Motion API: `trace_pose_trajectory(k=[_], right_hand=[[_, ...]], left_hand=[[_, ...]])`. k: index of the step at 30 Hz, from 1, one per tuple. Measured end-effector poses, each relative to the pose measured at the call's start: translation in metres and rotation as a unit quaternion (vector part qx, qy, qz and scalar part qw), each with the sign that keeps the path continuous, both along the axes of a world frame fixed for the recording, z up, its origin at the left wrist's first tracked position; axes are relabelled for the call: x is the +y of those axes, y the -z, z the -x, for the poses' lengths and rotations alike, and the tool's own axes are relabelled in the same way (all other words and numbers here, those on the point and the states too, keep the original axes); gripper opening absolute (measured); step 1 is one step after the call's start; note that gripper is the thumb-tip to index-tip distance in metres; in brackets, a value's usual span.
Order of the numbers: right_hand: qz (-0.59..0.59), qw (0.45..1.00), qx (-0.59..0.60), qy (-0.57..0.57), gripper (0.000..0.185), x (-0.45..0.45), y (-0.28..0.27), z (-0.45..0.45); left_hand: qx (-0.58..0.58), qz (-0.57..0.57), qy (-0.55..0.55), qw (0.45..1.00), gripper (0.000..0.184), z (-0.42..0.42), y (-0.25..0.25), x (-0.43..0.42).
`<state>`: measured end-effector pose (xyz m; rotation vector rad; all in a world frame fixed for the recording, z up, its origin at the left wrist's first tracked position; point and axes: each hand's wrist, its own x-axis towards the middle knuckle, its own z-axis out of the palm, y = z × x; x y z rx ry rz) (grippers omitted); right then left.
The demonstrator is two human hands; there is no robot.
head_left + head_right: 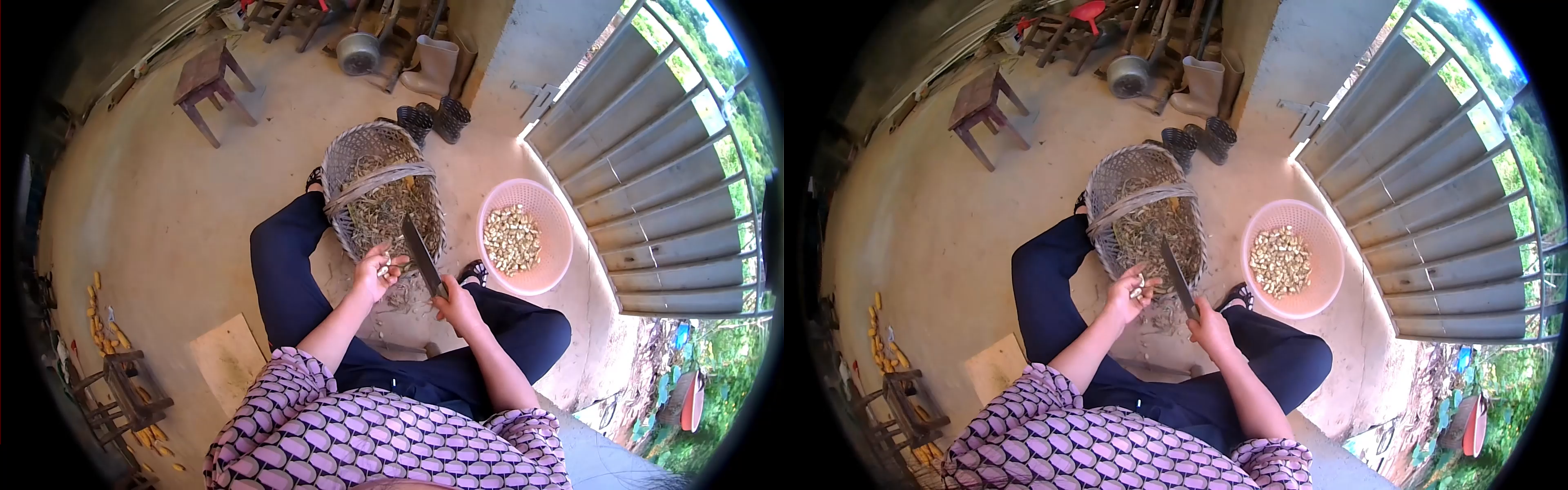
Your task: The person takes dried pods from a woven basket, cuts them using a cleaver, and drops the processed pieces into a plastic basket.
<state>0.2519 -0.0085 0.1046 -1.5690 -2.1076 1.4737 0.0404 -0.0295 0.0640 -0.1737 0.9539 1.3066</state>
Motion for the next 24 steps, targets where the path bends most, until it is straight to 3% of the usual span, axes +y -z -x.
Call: trace_pose_trajectory(k=[1, 5, 7, 8, 10, 11, 12, 13, 14, 15, 17, 18, 19, 21, 24], right_hand=[[0.019, 1.000, 0.002, 0.014, 0.043, -0.001, -0.005, -0.001], [0.063, 0.998, -0.030, -0.009, 0.046, -0.004, 0.000, -0.003], [0.066, 0.995, -0.053, -0.046, 0.045, -0.004, 0.009, 0.001], [0.094, 0.992, -0.057, -0.053, 0.044, -0.003, 0.006, 0.005], [0.076, 0.992, -0.064, -0.080, 0.045, -0.003, 0.020, 0.006], [0.056, 0.991, -0.071, -0.103, 0.045, -0.004, 0.028, 0.005], [0.026, 0.989, -0.085, -0.116, 0.042, -0.005, 0.032, 0.005], [0.039, 0.986, -0.081, -0.138, 0.032, -0.003, 0.028, 0.005], [-0.050, 0.991, -0.027, -0.125, 0.027, -0.005, 0.039, 0.003], [-0.137, 0.984, 0.028, -0.108, 0.023, -0.008, 0.039, 0.005], [-0.161, 0.982, 0.069, -0.077, 0.021, -0.005, 0.039, 0.003], [-0.072, 0.993, -0.011, -0.092, 0.022, -0.003, 0.034, 0.002], [0.019, 0.990, -0.090, -0.106, 0.022, 0.000, 0.028, 0.000], [0.036, 0.991, -0.106, -0.075, 0.039, 0.001, 0.024, 0.000], [0.053, 0.994, -0.080, -0.043, 0.044, 0.003, 0.015, 0.001]], left_hand=[[-0.070, -0.001, -0.052, 0.996, 0.036, 0.010, 0.007, 0.000], [-0.065, 0.070, -0.089, 0.991, 0.016, 0.010, 0.007, 0.019], [-0.051, -0.012, -0.046, 0.998, 0.007, -0.015, -0.015, 0.041], [-0.022, -0.034, -0.036, 0.999, 0.011, -0.034, -0.037, 0.054], [-0.007, -0.111, 0.032, 0.993, 0.047, -0.074, -0.048, 0.082], [0.020, -0.076, 0.068, 0.995, 0.070, -0.095, -0.078, 0.092], [-0.015, -0.138, 0.147, 0.979, 0.089, -0.104, -0.117, 0.096], [-0.072, -0.238, 0.149, 0.957, 0.107, -0.127, -0.099, 0.102], [0.039, -0.294, 0.211, 0.931, 0.118, -0.148, -0.075, 0.111], [0.037, -0.291, 0.211, 0.933, 0.118, -0.155, -0.070, 0.113], [0.178, -0.285, 0.197, 0.921, 0.120, -0.166, -0.058, 0.115], [0.148, -0.295, 0.127, 0.935, 0.117, -0.168, -0.037, 0.116], [0.225, -0.281, 0.124, 0.925, 0.110, -0.155, -0.030, 0.116], [0.368, -0.177, 0.147, 0.901, 0.101, -0.124, -0.022, 0.107], [0.313, -0.097, 0.043, 0.944, 0.065, -0.062, 0.009, 0.102]])
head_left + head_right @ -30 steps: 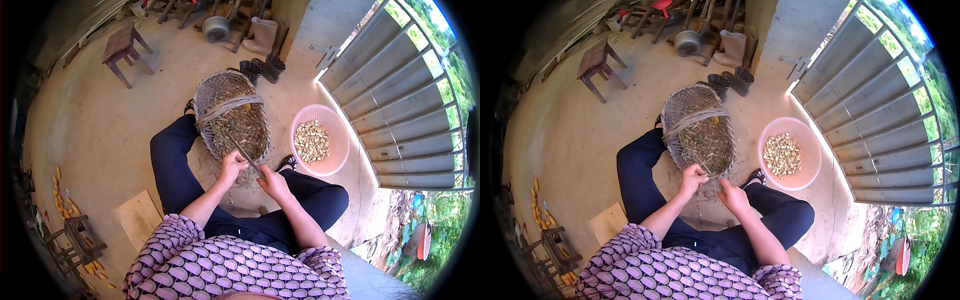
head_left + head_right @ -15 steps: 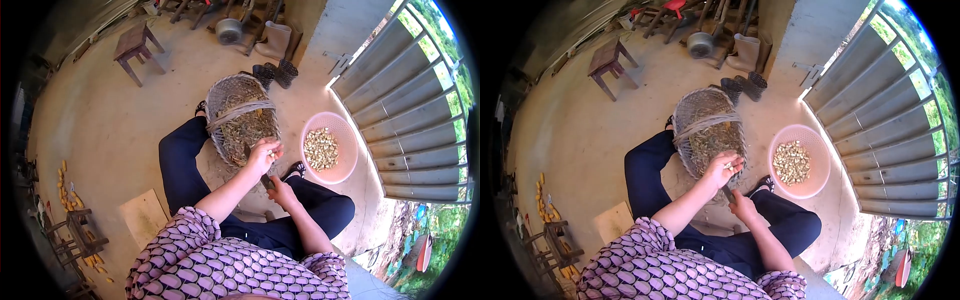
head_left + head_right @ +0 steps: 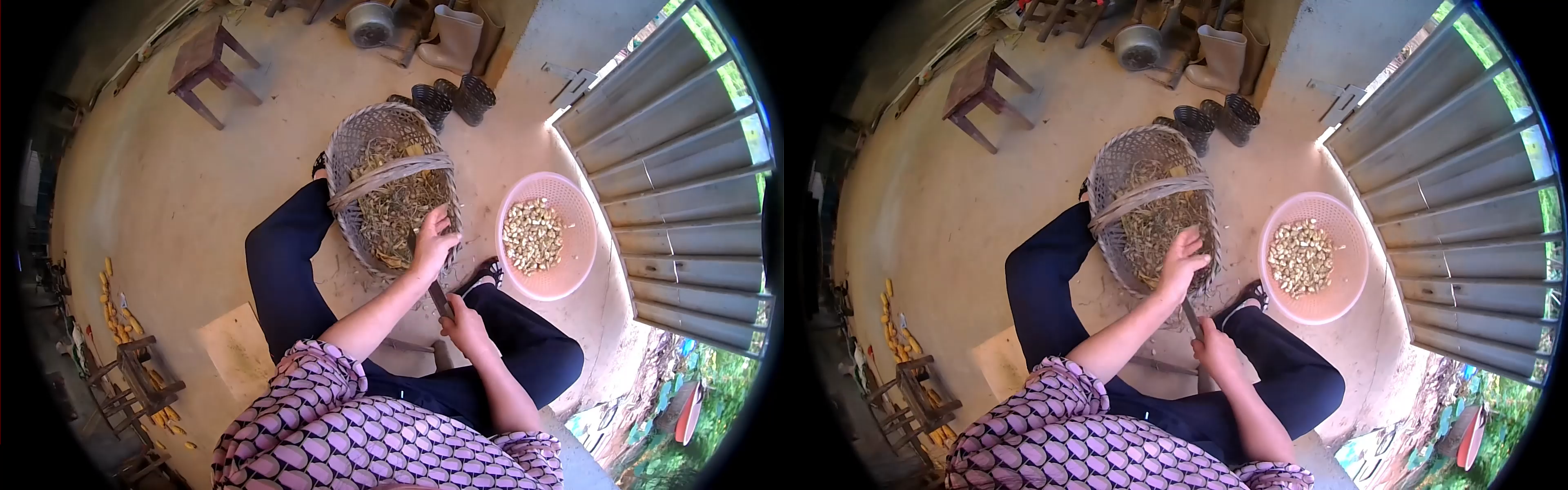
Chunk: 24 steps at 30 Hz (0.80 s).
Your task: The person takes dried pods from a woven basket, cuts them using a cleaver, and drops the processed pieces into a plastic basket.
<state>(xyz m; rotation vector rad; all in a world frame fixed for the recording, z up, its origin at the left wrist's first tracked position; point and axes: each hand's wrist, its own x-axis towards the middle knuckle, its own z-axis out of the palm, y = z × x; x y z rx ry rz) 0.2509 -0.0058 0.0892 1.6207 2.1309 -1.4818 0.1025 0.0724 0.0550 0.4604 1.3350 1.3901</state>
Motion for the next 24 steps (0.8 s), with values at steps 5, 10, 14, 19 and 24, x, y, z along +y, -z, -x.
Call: trace_pose_trajectory(k=[5, 10, 14, 19, 24], right_hand=[[0.066, 0.995, 0.045, 0.063, 0.046, 0.004, -0.009, 0.005], [0.086, 0.995, 0.020, 0.051, 0.044, 0.018, -0.022, 0.016], [0.097, 0.995, 0.000, 0.039, 0.047, 0.034, -0.024, 0.024], [0.116, 0.992, -0.013, 0.040, 0.050, 0.046, -0.011, 0.025], [0.114, 0.992, -0.013, 0.049, 0.046, 0.052, -0.012, 0.028]], left_hand=[[0.125, 0.153, -0.117, 0.973, 0.036, 0.097, 0.099, 0.021], [0.506, 0.226, -0.009, 0.832, 0.037, 0.141, 0.203, 0.054], [0.501, 0.230, 0.072, 0.831, 0.044, 0.156, 0.180, 0.096], [0.600, 0.199, 0.082, 0.771, 0.037, 0.151, 0.207, 0.130], [0.498, 0.316, 0.184, 0.786, 0.035, 0.147, 0.201, 0.103]])
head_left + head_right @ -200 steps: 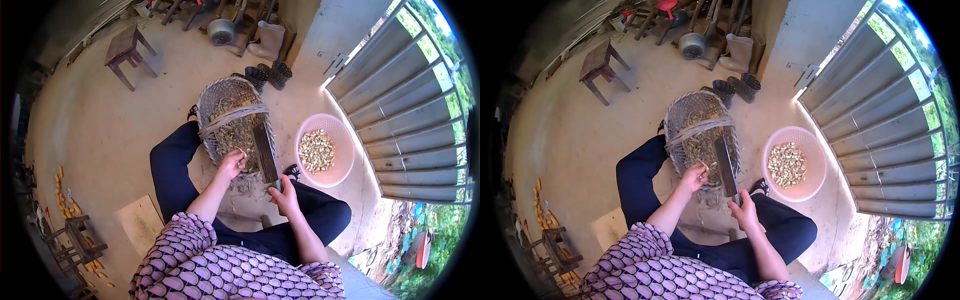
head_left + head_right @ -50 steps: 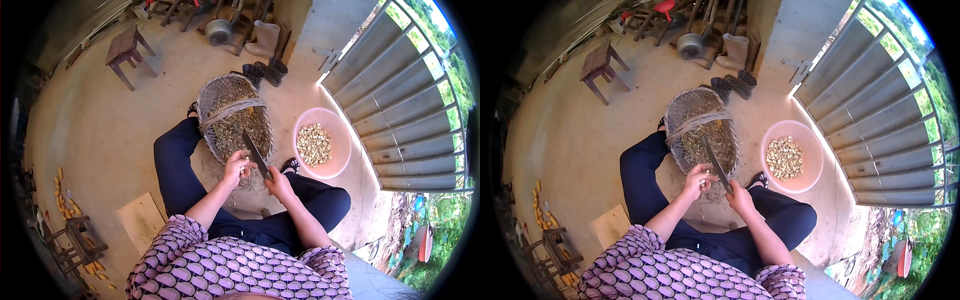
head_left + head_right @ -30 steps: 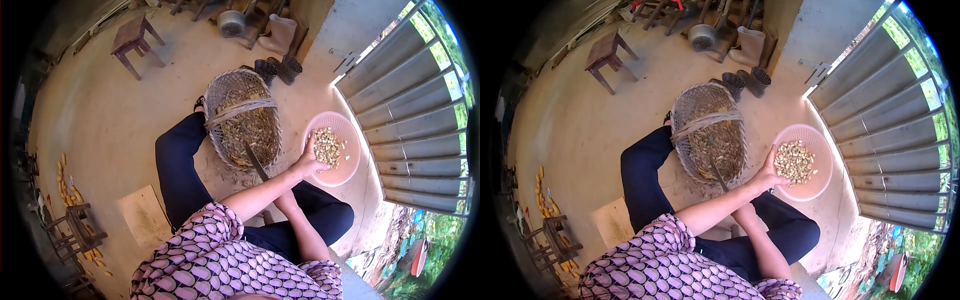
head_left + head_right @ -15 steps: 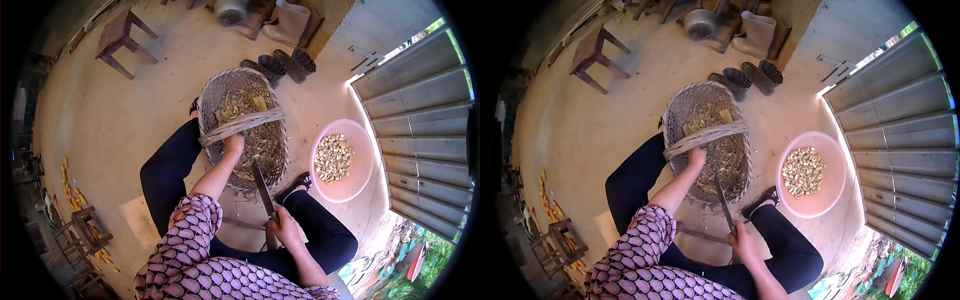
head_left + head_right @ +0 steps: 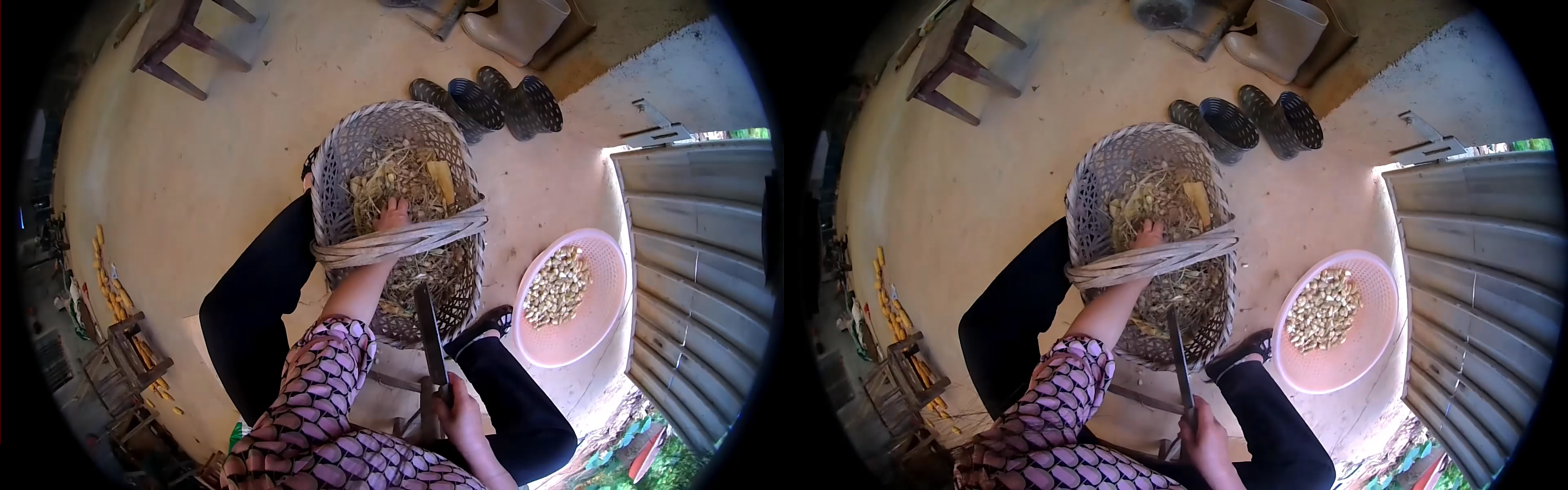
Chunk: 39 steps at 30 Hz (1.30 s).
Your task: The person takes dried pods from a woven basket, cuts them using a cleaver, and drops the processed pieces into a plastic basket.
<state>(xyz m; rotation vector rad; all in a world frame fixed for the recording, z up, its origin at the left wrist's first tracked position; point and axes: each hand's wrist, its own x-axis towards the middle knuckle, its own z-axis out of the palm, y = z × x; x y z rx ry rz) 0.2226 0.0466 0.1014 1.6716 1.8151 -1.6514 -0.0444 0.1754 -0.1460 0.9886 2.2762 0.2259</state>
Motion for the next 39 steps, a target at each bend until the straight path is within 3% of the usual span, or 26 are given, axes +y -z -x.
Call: trace_pose_trajectory(k=[1, 2, 4, 6, 8, 11, 16, 18, 19, 20, 22, 23, 25, 27, 29, 30, 33, 37, 38, 39], right_hand=[[-0.003, 1.000, 0.003, 0.002, 0.046, 0.000, -0.001, 0.000], [0.024, 1.000, 0.006, 0.015, 0.046, 0.003, -0.003, 0.001], [0.070, 0.996, 0.019, 0.047, 0.044, 0.010, -0.011, 0.004], [0.034, 0.996, 0.037, 0.071, 0.042, 0.000, -0.005, -0.003], [-0.024, 0.996, 0.049, 0.065, 0.041, -0.008, 0.004, -0.013], [-0.002, 0.991, 0.048, 0.124, 0.041, -0.016, 0.005, -0.021], [-0.017, 0.982, 0.081, 0.171, 0.039, -0.028, -0.008, -0.030], [-0.025, 0.983, 0.080, 0.164, 0.041, -0.033, -0.009, -0.034], [-0.029, 0.982, 0.085, 0.169, 0.041, -0.034, -0.010, -0.034], [-0.034, 0.982, 0.089, 0.164, 0.043, -0.036, -0.009, -0.035], [-0.042, 0.983, 0.086, 0.159, 0.043, -0.038, -0.005, -0.037], [-0.047, 0.984, 0.083, 0.149, 0.044, -0.037, -0.003, -0.036], [-0.038, 0.985, 0.088, 0.144, 0.044, -0.035, -0.005, -0.032], [-0.020, 0.986, 0.078, 0.149, 0.044, -0.032, -0.006, -0.027], [-0.013, 0.985, 0.081, 0.152, 0.043, -0.030, -0.009, -0.021], [-0.009, 0.983, 0.088, 0.158, 0.042, -0.028, -0.010, -0.018], [0.014, 0.988, 0.066, 0.140, 0.042, -0.022, -0.005, -0.014], [0.011, 0.989, 0.060, 0.133, 0.039, -0.012, -0.008, -0.007], [0.015, 0.989, 0.059, 0.132, 0.039, -0.010, -0.009, -0.006], [0.018, 0.990, 0.059, 0.127, 0.041, -0.006, -0.011, -0.005]], left_hand=[[-0.046, 0.008, 0.013, 0.999, 0.037, 0.000, 0.007, -0.016], [-0.069, -0.075, 0.001, 0.995, 0.041, -0.003, 0.018, -0.036], [-0.040, -0.075, 0.062, 0.994, 0.035, -0.007, 0.035, -0.075], [-0.012, -0.077, 0.121, 0.990, 0.030, -0.013, 0.013, -0.093], [0.002, 0.030, 0.226, 0.974, 0.027, -0.022, -0.040, -0.104], [-0.032, 0.030, 0.226, 0.973, 0.030, -0.037, -0.041, -0.135], [-0.064, 0.184, 0.276, 0.941, 0.020, -0.051, -0.040, -0.155], [-0.121, 0.064, 0.248, 0.959, 0.020, -0.048, -0.011, -0.161], [-0.045, 0.052, 0.263, 0.962, 0.019, -0.054, -0.046, -0.152], [-0.042, 0.051, 0.266, 0.962, 0.019, -0.056, -0.071, -0.151], [0.144, -0.098, 0.202, 0.964, 0.015, -0.059, -0.101, -0.146], [0.144, -0.099, 0.203, 0.963, 0.015, -0.055, -0.097, -0.141], [0.098, -0.081, 0.111, 0.986, 0.017, -0.037, -0.088, -0.133], [0.057, -0.052, 0.109, 0.991, 0.016, -0.024, -0.081, -0.125], [-0.073, -0.082, 0.022, 0.994, 0.018, -0.020, -0.063, -0.117], [-0.081, -0.115, 0.019, 0.990, 0.018, -0.021, -0.052, -0.111], [-0.042, -0.073, 0.017, 0.996, 0.017, -0.035, -0.021, -0.095], [-0.146, -0.084, -0.039, 0.985, 0.024, -0.054, -0.014, -0.099], [-0.234, -0.085, -0.126, 0.960, 0.017, -0.059, -0.026, -0.098], [-0.233, -0.084, -0.127, 0.960, 0.017, -0.058, -0.020, -0.102]])
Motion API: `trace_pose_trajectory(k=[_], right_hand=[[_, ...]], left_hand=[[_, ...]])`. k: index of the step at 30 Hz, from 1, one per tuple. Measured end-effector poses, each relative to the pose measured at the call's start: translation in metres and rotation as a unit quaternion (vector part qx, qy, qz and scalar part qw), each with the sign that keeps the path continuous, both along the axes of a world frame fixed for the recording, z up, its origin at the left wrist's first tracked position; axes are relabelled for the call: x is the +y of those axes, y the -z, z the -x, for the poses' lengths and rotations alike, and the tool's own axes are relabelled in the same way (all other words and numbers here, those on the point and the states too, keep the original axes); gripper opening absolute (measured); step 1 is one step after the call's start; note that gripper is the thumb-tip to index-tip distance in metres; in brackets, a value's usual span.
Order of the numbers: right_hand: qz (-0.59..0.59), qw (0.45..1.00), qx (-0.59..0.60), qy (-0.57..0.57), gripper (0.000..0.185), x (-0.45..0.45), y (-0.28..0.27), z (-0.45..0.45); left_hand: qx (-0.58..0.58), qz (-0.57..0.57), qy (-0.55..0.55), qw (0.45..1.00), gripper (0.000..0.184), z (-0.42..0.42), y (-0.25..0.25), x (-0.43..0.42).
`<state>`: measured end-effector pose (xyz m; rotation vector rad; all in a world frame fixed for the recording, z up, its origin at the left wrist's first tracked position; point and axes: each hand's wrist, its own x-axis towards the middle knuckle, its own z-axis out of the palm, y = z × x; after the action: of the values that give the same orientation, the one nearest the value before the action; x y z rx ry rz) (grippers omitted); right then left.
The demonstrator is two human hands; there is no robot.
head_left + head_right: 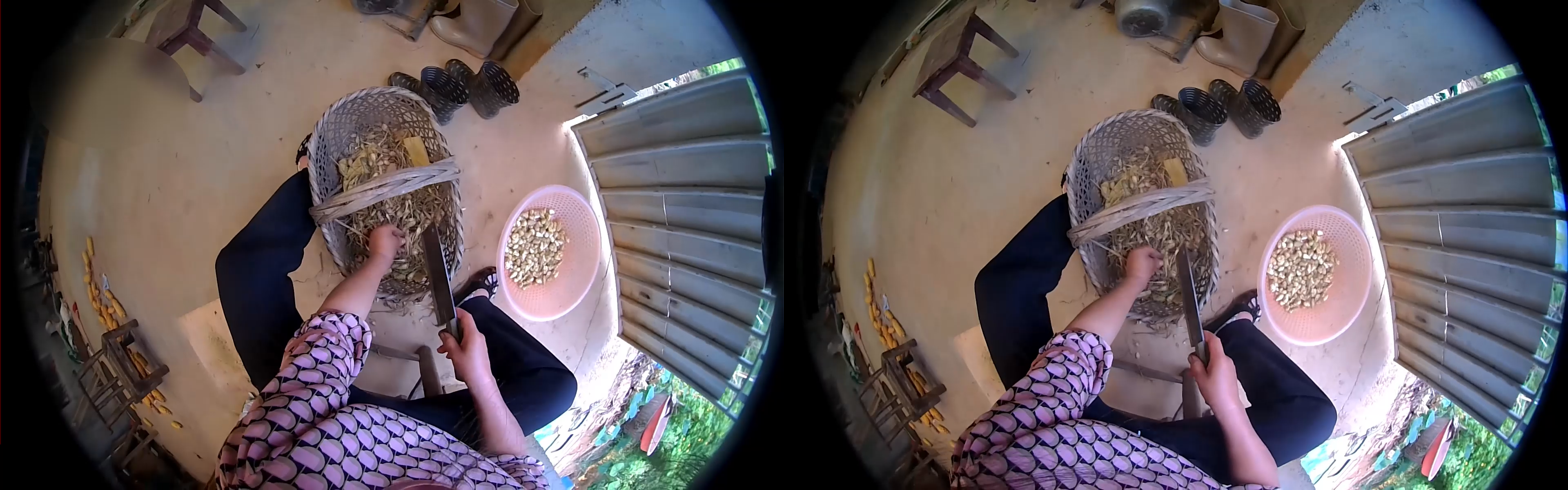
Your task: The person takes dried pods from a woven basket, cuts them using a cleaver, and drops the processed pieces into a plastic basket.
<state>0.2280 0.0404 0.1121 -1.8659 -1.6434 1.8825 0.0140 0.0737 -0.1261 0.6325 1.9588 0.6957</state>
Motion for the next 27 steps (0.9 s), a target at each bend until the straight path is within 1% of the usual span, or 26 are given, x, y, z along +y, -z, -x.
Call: trace_pose_trajectory(k=[1, 2, 3, 4, 6, 7, 8, 10, 11, 12, 14, 15, 16, 18, 19, 20, 21, 22, 23, 24, 26, 27], right_hand=[[0.000, 1.000, 0.002, -0.004, 0.043, 0.002, -0.001, 0.000], [-0.002, 1.000, 0.004, -0.005, 0.043, 0.003, 0.000, -0.001], [-0.008, 1.000, 0.006, -0.003, 0.043, 0.002, 0.002, -0.003], [-0.015, 1.000, 0.009, 0.000, 0.043, 0.002, 0.001, -0.005], [-0.013, 1.000, 0.016, 0.015, 0.042, 0.000, -0.004, -0.005], [-0.008, 0.999, 0.018, 0.028, 0.042, -0.001, -0.007, -0.006], [-0.015, 0.999, 0.023, 0.031, 0.042, -0.005, -0.007, -0.008], [-0.055, 0.997, 0.042, 0.034, 0.040, -0.013, -0.004, -0.013], [-0.067, 0.997, 0.043, 0.022, 0.042, -0.016, -0.004, -0.016], [-0.078, 0.996, 0.047, 0.026, 0.042, -0.018, -0.004, -0.017], [-0.084, 0.995, 0.044, 0.022, 0.043, -0.024, -0.001, -0.019], [-0.082, 0.993, 0.076, 0.031, 0.044, -0.027, 0.006, -0.022], [-0.093, 0.992, 0.078, 0.035, 0.044, -0.029, 0.006, -0.022], [-0.119, 0.989, 0.078, 0.025, 0.045, -0.032, 0.004, -0.022], [-0.134, 0.988, 0.070, 0.015, 0.047, -0.034, 0.003, -0.023], [-0.143, 0.987, 0.071, 0.015, 0.047, -0.036, 0.000, -0.023], [-0.144, 0.986, 0.082, 0.021, 0.047, -0.038, -0.003, -0.021], [-0.144, 0.985, 0.092, 0.025, 0.047, -0.040, -0.007, -0.019], [-0.147, 0.985, 0.086, 0.016, 0.047, -0.041, -0.013, -0.018], [-0.154, 0.984, 0.087, 0.013, 0.047, -0.042, -0.014, -0.018], [-0.164, 0.982, 0.090, 0.002, 0.047, -0.044, -0.010, -0.018], [-0.177, 0.982, 0.069, -0.005, 0.045, -0.046, -0.013, -0.017]], left_hand=[[-0.107, -0.029, -0.080, 0.991, 0.013, 0.001, 0.004, -0.005], [-0.213, -0.059, -0.158, 0.963, 0.008, 0.003, 0.007, -0.009], [-0.232, -0.059, -0.170, 0.956, 0.008, 0.007, -0.007, -0.012], [-0.229, -0.063, -0.167, 0.957, 0.008, 0.009, -0.008, -0.014], [-0.282, -0.086, -0.261, 0.919, 0.011, 0.015, -0.015, -0.017], [-0.304, -0.069, -0.254, 0.916, 0.015, 0.021, -0.020, -0.019], [-0.301, -0.076, -0.249, 0.917, 0.015, 0.023, -0.024, -0.020], [-0.371, -0.108, -0.246, 0.889, 0.015, 0.021, -0.053, -0.021], [-0.369, -0.090, -0.245, 0.892, 0.017, 0.018, -0.068, -0.022], [-0.369, -0.099, -0.237, 0.893, 0.017, 0.015, -0.073, -0.025], [-0.395, -0.041, -0.234, 0.887, 0.022, 0.010, -0.081, -0.036], [-0.442, -0.037, -0.239, 0.864, 0.031, 0.007, -0.089, -0.041], [-0.442, -0.045, -0.230, 0.866, 0.031, 0.004, -0.099, -0.046], [-0.542, -0.052, -0.278, 0.791, 0.029, -0.004, -0.115, -0.056], [-0.551, -0.038, -0.270, 0.789, 0.019, -0.001, -0.111, -0.058], [-0.552, -0.045, -0.264, 0.790, 0.019, -0.002, -0.112, -0.059], [-0.532, -0.087, -0.258, 0.801, 0.017, -0.001, -0.114, -0.061], [-0.512, -0.129, -0.254, 0.811, 0.018, 0.000, -0.116, -0.063], [-0.508, -0.177, -0.228, 0.811, 0.024, 0.004, -0.113, -0.064], [-0.509, -0.184, -0.227, 0.810, 0.024, 0.003, -0.117, -0.063], [-0.370, -0.269, -0.209, 0.864, 0.026, -0.001, -0.125, -0.059], [-0.336, -0.279, -0.196, 0.878, 0.027, -0.001, -0.140, -0.062]])
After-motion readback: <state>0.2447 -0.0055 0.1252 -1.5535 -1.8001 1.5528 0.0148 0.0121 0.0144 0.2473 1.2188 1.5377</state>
